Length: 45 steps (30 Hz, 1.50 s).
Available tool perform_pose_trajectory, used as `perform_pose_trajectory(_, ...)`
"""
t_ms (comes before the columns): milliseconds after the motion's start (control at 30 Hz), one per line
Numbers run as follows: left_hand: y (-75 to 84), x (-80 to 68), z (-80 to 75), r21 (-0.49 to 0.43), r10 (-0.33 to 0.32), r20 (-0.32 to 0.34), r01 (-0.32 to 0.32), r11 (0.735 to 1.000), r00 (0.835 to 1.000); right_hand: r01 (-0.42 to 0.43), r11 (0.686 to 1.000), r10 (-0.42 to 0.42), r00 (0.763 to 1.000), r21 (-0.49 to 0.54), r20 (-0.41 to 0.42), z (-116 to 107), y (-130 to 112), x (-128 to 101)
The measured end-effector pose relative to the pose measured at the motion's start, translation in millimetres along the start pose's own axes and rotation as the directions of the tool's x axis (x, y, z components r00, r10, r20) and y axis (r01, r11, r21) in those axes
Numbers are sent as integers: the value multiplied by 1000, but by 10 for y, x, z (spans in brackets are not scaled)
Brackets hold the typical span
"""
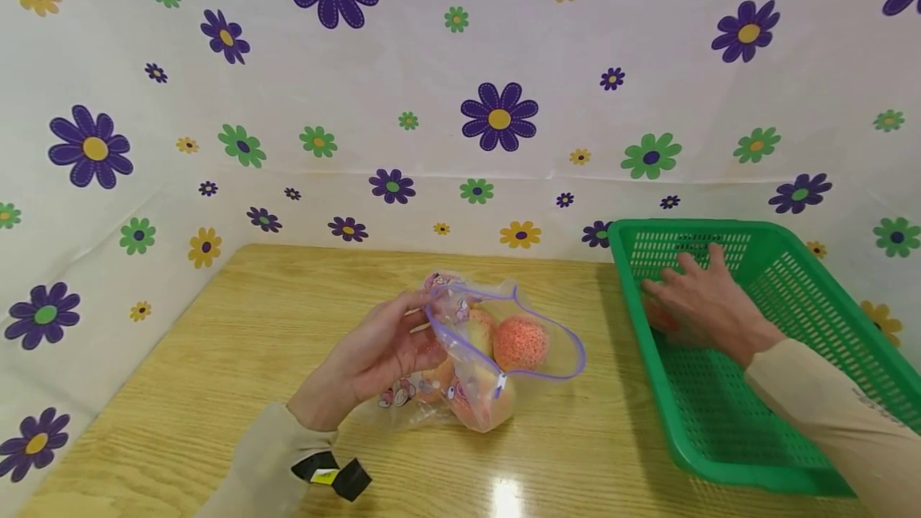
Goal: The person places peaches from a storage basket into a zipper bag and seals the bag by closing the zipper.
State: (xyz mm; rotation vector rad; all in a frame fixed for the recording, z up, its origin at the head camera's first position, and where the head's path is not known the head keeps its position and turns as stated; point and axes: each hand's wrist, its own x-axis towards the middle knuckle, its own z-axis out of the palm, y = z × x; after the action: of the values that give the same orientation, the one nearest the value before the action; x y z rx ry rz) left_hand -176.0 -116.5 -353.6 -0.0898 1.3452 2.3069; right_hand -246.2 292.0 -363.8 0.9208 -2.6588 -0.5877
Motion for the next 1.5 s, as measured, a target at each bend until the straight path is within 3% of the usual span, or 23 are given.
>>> perform_pose_trajectory(667,7,-8,4,2,7,19,-7,1000,1000,-44,999,44,999,-10,1,-138,74,-71)
perform_pose_trajectory(867,11,-16,1,-4,4,13,-4,1000,1000,-41,999,42,998,13,-38,-192,92,-126)
perform_pose_trajectory(1167,6,-9,-4,-1,15,4,-15,1000,1000,-30,998,24,995,-62,-96,-291,101,-183)
perform_pose_trajectory(1500,-1,-12,0,6,14,0,-14,1000,1000,-9,999,-3,966,-48,-257,-397,54,-176)
